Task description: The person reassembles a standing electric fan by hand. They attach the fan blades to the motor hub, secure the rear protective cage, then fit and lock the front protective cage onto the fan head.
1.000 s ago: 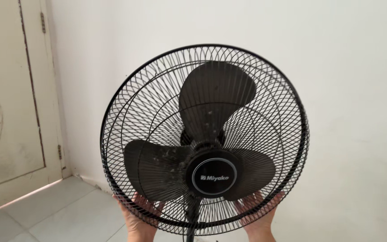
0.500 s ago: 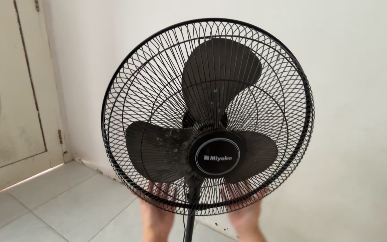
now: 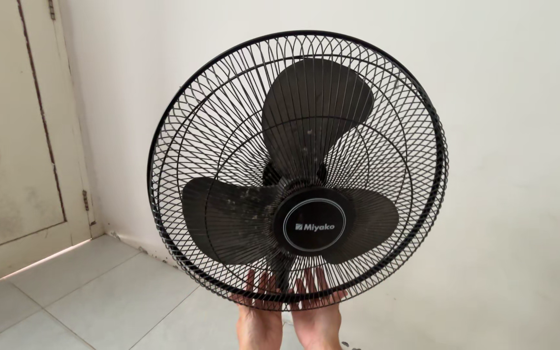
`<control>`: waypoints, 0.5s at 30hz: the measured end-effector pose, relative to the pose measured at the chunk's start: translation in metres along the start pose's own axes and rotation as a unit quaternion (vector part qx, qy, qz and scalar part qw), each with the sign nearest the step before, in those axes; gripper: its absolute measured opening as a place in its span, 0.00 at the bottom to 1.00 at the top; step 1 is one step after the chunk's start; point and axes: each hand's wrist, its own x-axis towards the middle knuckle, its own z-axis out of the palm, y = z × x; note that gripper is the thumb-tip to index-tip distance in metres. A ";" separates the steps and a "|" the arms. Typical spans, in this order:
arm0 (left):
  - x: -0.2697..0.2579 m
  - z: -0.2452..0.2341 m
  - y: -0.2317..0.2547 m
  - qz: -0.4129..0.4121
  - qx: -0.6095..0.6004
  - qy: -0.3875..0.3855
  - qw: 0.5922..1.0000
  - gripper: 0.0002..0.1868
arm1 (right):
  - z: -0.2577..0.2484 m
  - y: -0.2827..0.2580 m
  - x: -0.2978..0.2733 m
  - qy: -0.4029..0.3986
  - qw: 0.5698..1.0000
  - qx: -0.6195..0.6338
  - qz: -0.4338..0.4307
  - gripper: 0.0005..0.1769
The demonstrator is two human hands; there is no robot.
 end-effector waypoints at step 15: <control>0.027 0.102 0.198 0.171 0.372 -0.153 0.899 0.30 | 0.051 -0.231 0.051 -0.182 0.942 -0.227 -0.167 0.38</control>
